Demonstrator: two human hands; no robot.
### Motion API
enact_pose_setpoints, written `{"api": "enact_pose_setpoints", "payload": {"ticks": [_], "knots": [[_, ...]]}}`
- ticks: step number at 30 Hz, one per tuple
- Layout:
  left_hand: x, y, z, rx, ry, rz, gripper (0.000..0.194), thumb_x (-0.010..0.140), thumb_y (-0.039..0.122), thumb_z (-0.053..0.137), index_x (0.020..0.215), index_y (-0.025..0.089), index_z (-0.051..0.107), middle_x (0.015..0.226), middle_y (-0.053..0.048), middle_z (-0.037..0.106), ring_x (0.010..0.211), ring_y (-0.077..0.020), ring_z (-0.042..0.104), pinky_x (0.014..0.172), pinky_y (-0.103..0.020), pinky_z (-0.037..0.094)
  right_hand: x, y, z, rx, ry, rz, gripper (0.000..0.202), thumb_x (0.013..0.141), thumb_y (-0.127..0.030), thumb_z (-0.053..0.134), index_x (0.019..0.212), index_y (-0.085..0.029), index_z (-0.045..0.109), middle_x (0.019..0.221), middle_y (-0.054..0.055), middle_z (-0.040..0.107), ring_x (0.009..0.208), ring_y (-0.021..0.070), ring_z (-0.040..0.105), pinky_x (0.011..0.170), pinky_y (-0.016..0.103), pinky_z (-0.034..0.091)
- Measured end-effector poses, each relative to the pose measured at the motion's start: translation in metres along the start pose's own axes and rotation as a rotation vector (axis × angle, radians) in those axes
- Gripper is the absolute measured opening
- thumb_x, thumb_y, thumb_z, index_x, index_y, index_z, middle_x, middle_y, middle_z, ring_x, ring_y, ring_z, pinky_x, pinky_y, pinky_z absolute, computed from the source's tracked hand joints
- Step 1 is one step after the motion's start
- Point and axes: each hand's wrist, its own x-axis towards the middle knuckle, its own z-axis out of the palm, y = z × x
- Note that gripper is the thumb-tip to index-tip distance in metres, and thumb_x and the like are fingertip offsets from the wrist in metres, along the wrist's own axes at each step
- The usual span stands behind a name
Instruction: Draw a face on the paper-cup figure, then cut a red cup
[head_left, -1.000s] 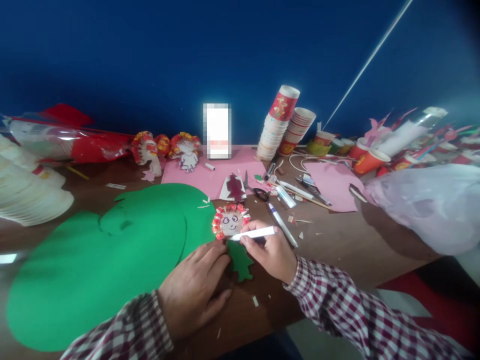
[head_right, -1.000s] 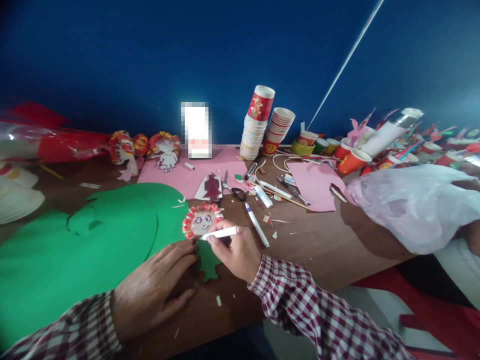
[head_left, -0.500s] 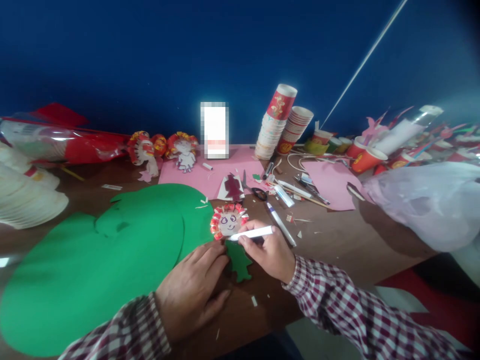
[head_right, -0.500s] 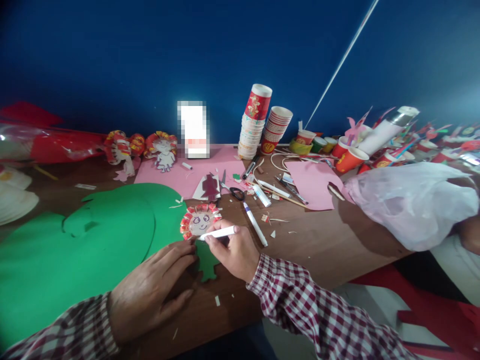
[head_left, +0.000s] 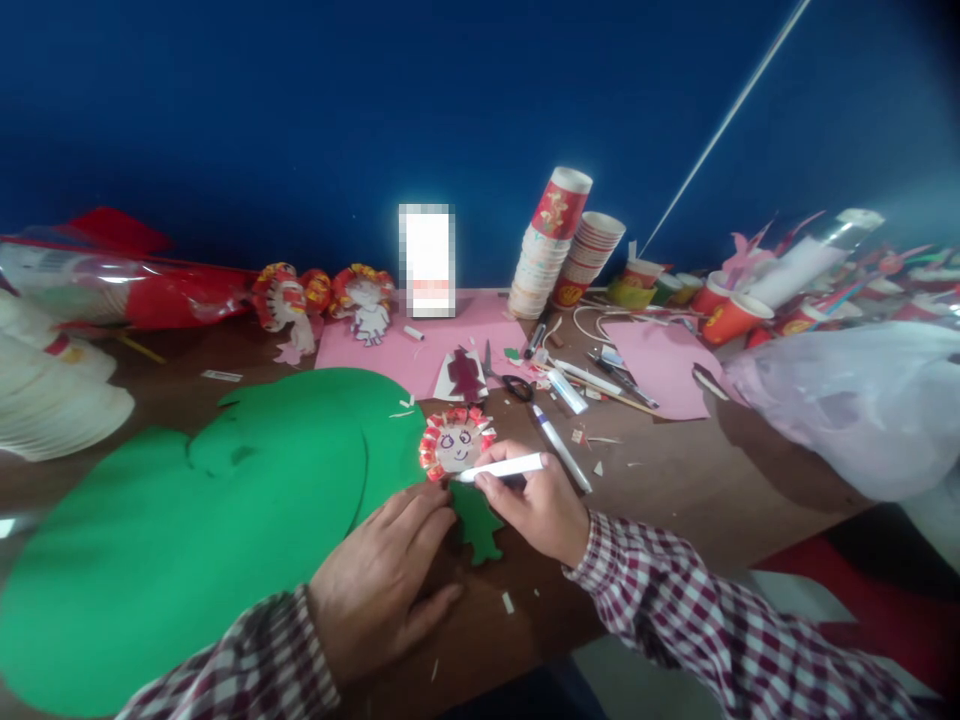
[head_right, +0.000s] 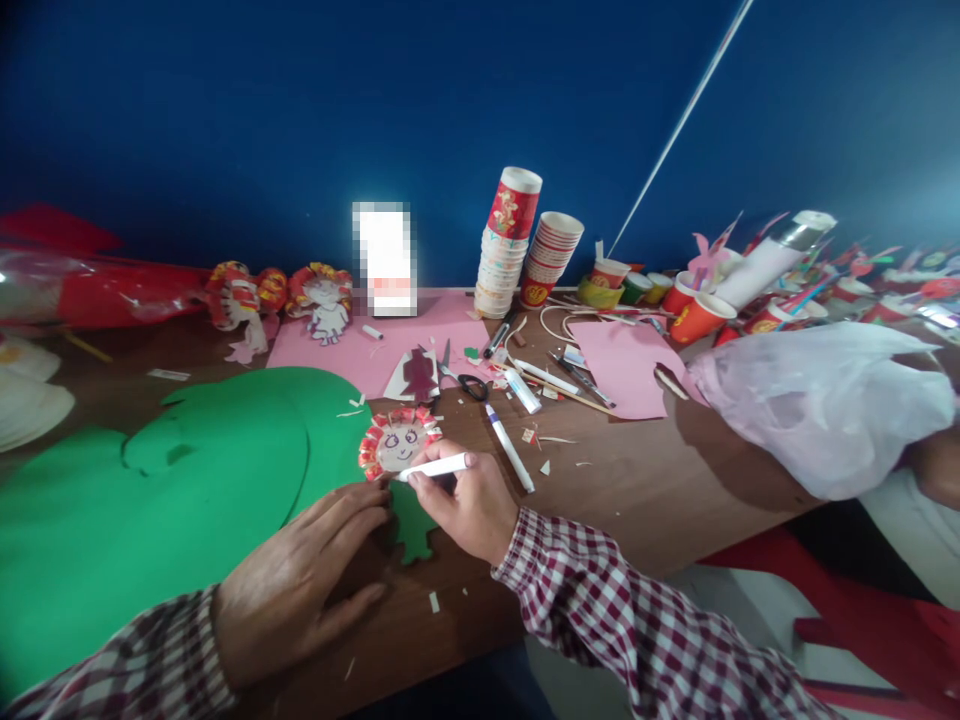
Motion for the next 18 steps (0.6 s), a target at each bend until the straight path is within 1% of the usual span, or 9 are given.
{"api": "enact_pose_setpoints", "payload": {"ticks": [2,4,6,9,11,13,18], "knots": [[0.0,0.0,0.0,0.002,0.005,-0.002,0.044,0.08,0.034,0.055,0.119,0.012,0.047,0.127,-0.017,0.049,0.119,-0.0304,0.045,0.095,-0.047,0.045,0.0,0.0,0.0,0.0,-0.003,-0.007,0.013,0.088,-0.027,0.051,0.089,-0.018,0.061,0.068,0.0,0.064,0.055,0.011,0.056,0.052,0.021,0.042],[0.002,0.001,-0.001,0.004,0.015,-0.009,0.041,0.081,0.031,0.054,0.117,0.012,0.048,0.125,-0.017,0.05,0.117,-0.0296,0.046,0.094,-0.045,0.047,0.0,0.0,-0.001,-0.003,-0.008,-0.011,0.013,0.088,-0.027,0.051,0.089,-0.018,0.061,0.068,-0.001,0.063,0.054,0.0109,0.054,0.052,0.021,0.042],[0.005,0.002,-0.003,0.014,0.033,-0.008,0.034,0.082,0.024,0.051,0.114,0.012,0.049,0.119,-0.016,0.053,0.113,-0.0273,0.049,0.092,-0.042,0.048,0.001,-0.001,-0.002,-0.001,-0.013,-0.007,0.013,0.088,-0.026,0.051,0.089,-0.018,0.061,0.067,-0.001,0.062,0.053,0.0106,0.054,0.051,0.021,0.041],[0.011,0.003,-0.007,0.049,0.093,0.014,0.024,0.084,0.013,0.044,0.107,0.011,0.053,0.108,-0.013,0.058,0.105,-0.0235,0.054,0.09,-0.038,0.05,0.001,-0.001,-0.002,0.017,-0.014,-0.002,0.011,0.088,-0.025,0.051,0.089,-0.018,0.06,0.067,-0.001,0.062,0.055,0.0107,0.055,0.053,0.021,0.042],[0.014,0.004,-0.009,0.074,0.126,0.041,0.023,0.084,0.01,0.041,0.103,0.011,0.054,0.103,-0.013,0.06,0.102,-0.0229,0.055,0.088,-0.036,0.05,0.0,-0.001,-0.001,0.027,-0.009,-0.002,0.011,0.088,-0.025,0.051,0.088,-0.018,0.06,0.069,-0.001,0.063,0.057,0.0112,0.057,0.054,0.021,0.042],[0.016,0.004,-0.009,0.096,0.132,0.057,0.023,0.084,0.009,0.041,0.102,0.01,0.055,0.101,-0.013,0.061,0.1,-0.0233,0.055,0.086,-0.037,0.051,0.0,0.0,-0.001,0.03,-0.004,0.0,0.011,0.087,-0.025,0.051,0.088,-0.018,0.06,0.071,0.0,0.064,0.06,0.0119,0.058,0.055,0.021,0.043],[0.015,0.004,-0.007,0.164,0.13,0.074,0.026,0.084,0.009,0.041,0.106,0.008,0.054,0.102,-0.014,0.061,0.098,-0.0245,0.055,0.084,-0.039,0.052,0.0,0.0,0.0,0.024,-0.005,0.008,0.01,0.087,-0.024,0.052,0.089,-0.018,0.06,0.072,0.0,0.065,0.062,0.0123,0.06,0.057,0.021,0.043]]}}
